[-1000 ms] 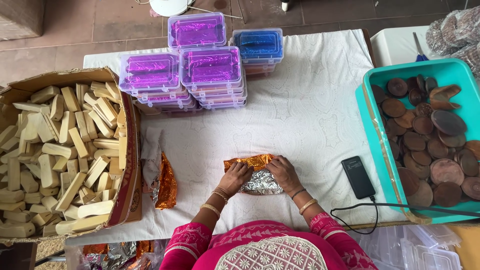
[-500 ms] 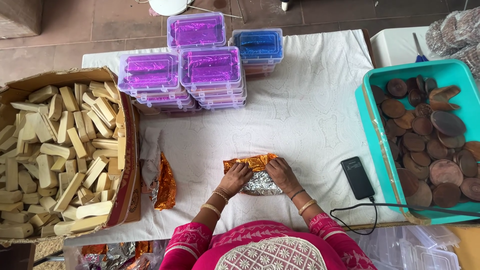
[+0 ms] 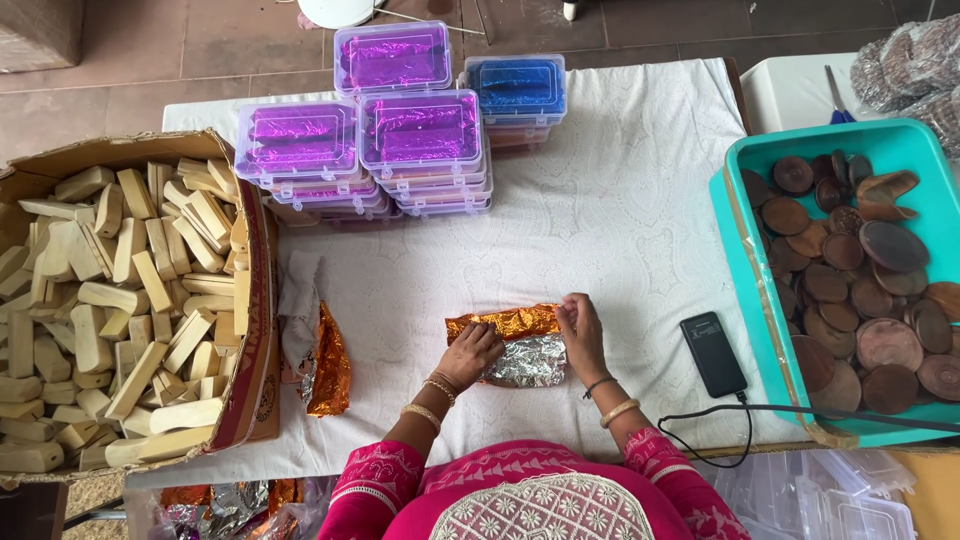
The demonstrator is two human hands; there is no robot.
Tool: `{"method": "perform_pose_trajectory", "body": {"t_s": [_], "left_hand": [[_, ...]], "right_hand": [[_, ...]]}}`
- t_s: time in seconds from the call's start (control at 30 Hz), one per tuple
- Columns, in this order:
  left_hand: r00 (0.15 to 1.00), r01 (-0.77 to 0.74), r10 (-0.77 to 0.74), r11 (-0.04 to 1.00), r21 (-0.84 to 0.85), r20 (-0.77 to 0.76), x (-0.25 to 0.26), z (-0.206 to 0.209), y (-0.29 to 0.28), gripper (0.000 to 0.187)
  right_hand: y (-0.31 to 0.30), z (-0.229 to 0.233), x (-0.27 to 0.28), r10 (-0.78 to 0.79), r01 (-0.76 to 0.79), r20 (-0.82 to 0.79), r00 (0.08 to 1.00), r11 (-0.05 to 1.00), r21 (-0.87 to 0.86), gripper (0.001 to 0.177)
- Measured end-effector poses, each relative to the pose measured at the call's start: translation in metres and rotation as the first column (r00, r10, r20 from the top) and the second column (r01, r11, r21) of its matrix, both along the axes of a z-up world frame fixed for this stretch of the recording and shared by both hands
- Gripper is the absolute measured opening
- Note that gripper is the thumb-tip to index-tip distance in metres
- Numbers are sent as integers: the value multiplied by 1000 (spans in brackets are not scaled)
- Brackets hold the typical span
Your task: Wrapping wooden blocks in metallic foil and placing them aside.
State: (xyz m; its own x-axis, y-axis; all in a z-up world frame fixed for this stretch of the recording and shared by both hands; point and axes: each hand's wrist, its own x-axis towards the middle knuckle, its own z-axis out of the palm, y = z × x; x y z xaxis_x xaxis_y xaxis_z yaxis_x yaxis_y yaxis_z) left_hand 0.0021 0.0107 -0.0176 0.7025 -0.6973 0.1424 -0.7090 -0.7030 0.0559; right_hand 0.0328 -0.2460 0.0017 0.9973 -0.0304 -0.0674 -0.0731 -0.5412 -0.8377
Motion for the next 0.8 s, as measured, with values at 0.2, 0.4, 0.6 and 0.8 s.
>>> {"method": "perform_pose_trajectory", "body": {"t_s": [0.2, 0.4, 0.6, 0.8], "left_hand": [[1000, -5, 6, 999, -40, 25, 1, 4, 0, 31], [1000, 5, -6, 1000, -24, -18, 0, 0, 2, 33], [1000, 4, -4, 1000, 2, -25, 0, -1, 1, 37], [999, 9, -9, 1000, -14, -44, 1, 8, 2, 36]], "right_hand": [[18, 16, 14, 12, -31, -201, 980, 995, -93, 38], [11, 11, 5, 9, -19, -84, 996, 994, -109, 18], [-1, -8, -7, 73, -39, 94, 993, 946, -322, 31], [14, 37, -49, 588, -420, 285, 757, 772, -478, 47]]}}
